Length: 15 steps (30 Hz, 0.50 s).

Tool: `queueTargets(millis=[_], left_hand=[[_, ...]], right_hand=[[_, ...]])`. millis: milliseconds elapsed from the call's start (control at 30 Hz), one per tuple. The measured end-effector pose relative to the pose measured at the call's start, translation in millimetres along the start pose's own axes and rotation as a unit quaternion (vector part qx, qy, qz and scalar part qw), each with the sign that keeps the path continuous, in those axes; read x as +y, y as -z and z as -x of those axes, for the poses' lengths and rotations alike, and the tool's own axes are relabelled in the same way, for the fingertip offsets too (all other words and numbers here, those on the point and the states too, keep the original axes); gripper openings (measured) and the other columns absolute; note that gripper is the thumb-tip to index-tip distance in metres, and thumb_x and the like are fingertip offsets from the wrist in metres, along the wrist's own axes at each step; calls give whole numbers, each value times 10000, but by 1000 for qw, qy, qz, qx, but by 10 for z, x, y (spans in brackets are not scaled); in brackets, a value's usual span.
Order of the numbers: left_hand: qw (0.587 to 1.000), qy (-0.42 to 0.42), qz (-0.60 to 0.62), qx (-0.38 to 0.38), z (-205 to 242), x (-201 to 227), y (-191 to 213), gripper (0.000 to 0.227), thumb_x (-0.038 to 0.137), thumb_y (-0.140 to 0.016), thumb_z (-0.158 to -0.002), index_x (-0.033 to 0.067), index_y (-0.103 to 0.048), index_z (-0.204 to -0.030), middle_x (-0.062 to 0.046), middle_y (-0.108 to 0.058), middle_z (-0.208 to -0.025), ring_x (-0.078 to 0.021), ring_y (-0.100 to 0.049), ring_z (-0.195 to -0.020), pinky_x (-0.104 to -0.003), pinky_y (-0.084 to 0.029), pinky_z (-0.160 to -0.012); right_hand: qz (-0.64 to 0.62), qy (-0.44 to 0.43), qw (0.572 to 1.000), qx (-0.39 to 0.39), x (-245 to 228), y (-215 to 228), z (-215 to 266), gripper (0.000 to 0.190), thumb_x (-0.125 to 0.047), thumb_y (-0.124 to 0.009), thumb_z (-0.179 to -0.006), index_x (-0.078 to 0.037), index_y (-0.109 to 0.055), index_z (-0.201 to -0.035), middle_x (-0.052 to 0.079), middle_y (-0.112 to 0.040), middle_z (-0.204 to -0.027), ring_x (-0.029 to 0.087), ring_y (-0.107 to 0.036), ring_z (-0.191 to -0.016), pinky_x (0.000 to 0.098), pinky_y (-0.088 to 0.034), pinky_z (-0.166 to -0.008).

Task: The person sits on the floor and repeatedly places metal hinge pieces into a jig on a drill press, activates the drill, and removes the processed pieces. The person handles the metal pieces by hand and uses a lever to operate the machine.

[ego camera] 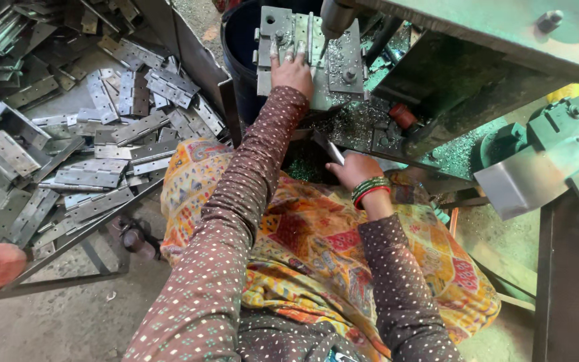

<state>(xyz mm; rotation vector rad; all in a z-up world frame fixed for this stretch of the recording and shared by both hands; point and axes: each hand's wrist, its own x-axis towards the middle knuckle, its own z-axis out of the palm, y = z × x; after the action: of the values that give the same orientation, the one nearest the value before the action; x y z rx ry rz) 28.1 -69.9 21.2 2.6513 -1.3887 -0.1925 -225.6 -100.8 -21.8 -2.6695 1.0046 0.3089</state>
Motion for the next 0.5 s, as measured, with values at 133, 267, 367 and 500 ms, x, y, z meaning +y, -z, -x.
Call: queueTargets(millis=[133,267,367,500], left_hand=[[1000,5,21,-6,-134,-69,-32,207,207,-589,-936,116,-710,-1079,-61,-432,-1512,-267,-435,-1343,-607,-148,-1162],[999,3,39,-8,-231,-66,-36,219,240,-580,-968,126,-693,-1116,-69,-425,-1530,-251,-506,-1278,-610,-144,-1185],[1000,-5,10,-3,-143,-52,-110,206,232,-592,-938,136,-711,-1076,-58,-434,-1500,-249,-419,-1350,-588,-150,-1152],[1000,-20,-2,15,-16,-53,-44,215,231,-559,-970,161,-721,-1091,-38,-446,-1495,-235,-348,-1422,-572,-138,-1173]], right_hand=[[-103,-73,992,-4,3,-550,241,578,-572,-619,-861,1,-701,-861,231,-702,-767,389,-709,-701,481,-556,-662],[-71,-76,991,84,125,-968,280,583,-572,-660,-855,7,-714,-823,270,-677,-781,442,-674,-749,505,-542,-710],[-112,-62,992,8,143,-950,247,574,-554,-672,-856,18,-713,-843,285,-662,-793,460,-658,-760,529,-526,-699],[-65,-33,997,6,106,-456,106,563,-543,-680,-828,19,-688,-858,264,-682,-789,439,-671,-754,523,-525,-696]])
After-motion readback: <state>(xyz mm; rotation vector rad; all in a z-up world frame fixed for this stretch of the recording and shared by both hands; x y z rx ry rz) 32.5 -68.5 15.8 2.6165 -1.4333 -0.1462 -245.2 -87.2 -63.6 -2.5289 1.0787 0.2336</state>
